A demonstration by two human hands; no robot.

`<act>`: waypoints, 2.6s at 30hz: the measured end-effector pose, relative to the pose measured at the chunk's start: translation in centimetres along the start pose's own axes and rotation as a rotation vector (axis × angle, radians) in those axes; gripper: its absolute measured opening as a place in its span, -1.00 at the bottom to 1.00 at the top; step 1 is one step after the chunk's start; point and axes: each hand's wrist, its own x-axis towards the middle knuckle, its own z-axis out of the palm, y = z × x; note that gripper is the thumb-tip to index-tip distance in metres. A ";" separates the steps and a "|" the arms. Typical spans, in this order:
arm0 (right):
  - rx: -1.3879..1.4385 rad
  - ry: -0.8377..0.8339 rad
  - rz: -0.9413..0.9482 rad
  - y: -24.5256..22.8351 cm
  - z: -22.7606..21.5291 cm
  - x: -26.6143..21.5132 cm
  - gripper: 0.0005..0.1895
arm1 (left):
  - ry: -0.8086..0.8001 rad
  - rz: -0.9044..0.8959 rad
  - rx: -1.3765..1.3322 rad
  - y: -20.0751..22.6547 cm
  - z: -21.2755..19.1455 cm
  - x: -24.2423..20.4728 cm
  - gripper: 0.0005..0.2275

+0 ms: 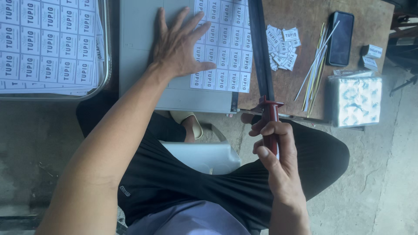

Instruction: The person uses a paper trimmer to cut a sheet of printed labels into smaller pieces. They align the sheet, press down the lever to cut, and then remove the cut pieces, repeating the process with multiple sheets.

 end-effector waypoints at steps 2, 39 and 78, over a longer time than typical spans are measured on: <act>0.034 -0.013 -0.027 -0.4 -0.1 0.2 -0.64 | 0.012 0.011 0.002 0.0 -0.1 -0.1 0.01; -0.012 0.472 -0.144 14.5 2.8 11.4 -0.61 | 0.022 -0.066 0.028 1.3 -1.5 0.2 -0.17; -0.605 0.159 -0.384 15.6 -2.5 18.9 -0.56 | -0.004 -0.027 0.164 2.6 -1.8 0.7 -0.25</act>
